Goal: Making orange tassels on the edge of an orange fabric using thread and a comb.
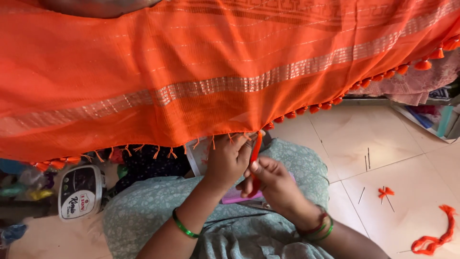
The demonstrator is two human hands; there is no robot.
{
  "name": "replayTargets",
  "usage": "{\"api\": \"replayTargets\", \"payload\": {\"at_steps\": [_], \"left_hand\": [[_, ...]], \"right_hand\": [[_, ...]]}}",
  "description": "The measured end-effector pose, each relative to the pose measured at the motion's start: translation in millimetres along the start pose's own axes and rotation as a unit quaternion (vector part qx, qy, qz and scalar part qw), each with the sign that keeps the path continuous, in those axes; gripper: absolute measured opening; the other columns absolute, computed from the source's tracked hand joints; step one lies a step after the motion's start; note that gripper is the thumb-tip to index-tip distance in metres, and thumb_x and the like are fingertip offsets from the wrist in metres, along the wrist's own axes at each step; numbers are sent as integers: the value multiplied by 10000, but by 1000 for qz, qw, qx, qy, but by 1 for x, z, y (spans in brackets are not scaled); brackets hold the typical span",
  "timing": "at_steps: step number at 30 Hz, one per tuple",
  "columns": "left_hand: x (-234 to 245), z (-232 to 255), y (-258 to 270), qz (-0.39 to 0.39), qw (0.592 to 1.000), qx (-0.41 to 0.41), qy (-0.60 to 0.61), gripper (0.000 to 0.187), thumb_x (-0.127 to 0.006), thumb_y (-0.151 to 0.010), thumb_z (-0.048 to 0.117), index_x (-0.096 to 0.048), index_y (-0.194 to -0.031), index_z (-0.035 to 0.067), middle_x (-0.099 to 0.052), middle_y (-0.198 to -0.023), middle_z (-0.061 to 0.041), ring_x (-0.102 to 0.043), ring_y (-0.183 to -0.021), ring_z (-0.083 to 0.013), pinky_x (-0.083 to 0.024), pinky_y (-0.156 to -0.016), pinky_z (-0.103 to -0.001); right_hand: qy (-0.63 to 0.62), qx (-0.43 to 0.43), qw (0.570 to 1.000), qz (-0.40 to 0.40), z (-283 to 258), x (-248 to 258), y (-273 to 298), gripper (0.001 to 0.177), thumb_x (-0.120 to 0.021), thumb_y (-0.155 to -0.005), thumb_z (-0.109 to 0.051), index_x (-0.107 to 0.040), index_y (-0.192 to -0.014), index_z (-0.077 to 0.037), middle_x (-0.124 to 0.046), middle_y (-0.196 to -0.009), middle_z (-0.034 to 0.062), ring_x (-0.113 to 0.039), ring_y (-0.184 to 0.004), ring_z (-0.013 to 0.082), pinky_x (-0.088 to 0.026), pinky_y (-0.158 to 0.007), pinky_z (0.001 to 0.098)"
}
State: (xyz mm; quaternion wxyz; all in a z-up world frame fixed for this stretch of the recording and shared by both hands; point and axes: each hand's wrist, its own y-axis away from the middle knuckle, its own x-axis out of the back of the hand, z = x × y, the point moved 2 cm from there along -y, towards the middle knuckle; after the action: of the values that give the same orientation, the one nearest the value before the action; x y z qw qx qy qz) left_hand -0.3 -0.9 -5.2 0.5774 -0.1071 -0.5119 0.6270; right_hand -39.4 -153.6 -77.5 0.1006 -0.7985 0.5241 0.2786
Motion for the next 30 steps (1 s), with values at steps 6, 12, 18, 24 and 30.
{"api": "replayTargets", "payload": {"at_steps": [6,12,18,24,30], "left_hand": [[-44,-16,27,-76,794,372,475,215,-530,-1068,172,-709,-1041,57,-638,-783,3,-584,-726,-74,-473,-660,-230],[-59,-13,30,-23,739,397,543,233,-520,-1089,171,-701,-1034,35,-513,-718,36,-460,-669,-48,-384,-595,-210],[-58,-6,37,3,786,413,460,237,-522,-1048,187,-709,-1107,53,-539,-706,33,-487,-655,-55,-398,-578,-224],[-20,-10,25,38,919,279,275,224,-591,-1041,198,-703,-1069,5,-649,-841,-4,-584,-770,-73,-472,-707,-234],[-26,-5,-4,-49,793,355,492,240,-626,-1011,191,-728,-1060,-20,-735,-964,-24,-668,-885,-87,-544,-814,-248]], "right_hand": [[201,107,972,65,22,18,2,264,-546,-1046,-227,-639,-1022,19,-749,-772,113,-758,-718,232,-618,-726,352],[444,429,770,159,-57,-16,3,320,-705,-944,-152,-603,-1168,52,-677,-1051,134,-674,-1019,249,-534,-931,334],[108,162,978,77,-59,-4,-34,241,-651,-1102,-174,-648,-977,32,-653,-814,55,-599,-735,168,-482,-663,298],[160,249,942,160,-45,-10,-35,215,-587,-1017,-170,-682,-935,4,-694,-888,24,-634,-842,111,-515,-802,256],[170,260,932,187,-32,-16,-25,197,-560,-1046,-157,-693,-1024,-13,-625,-979,25,-588,-886,118,-481,-808,285]]}}
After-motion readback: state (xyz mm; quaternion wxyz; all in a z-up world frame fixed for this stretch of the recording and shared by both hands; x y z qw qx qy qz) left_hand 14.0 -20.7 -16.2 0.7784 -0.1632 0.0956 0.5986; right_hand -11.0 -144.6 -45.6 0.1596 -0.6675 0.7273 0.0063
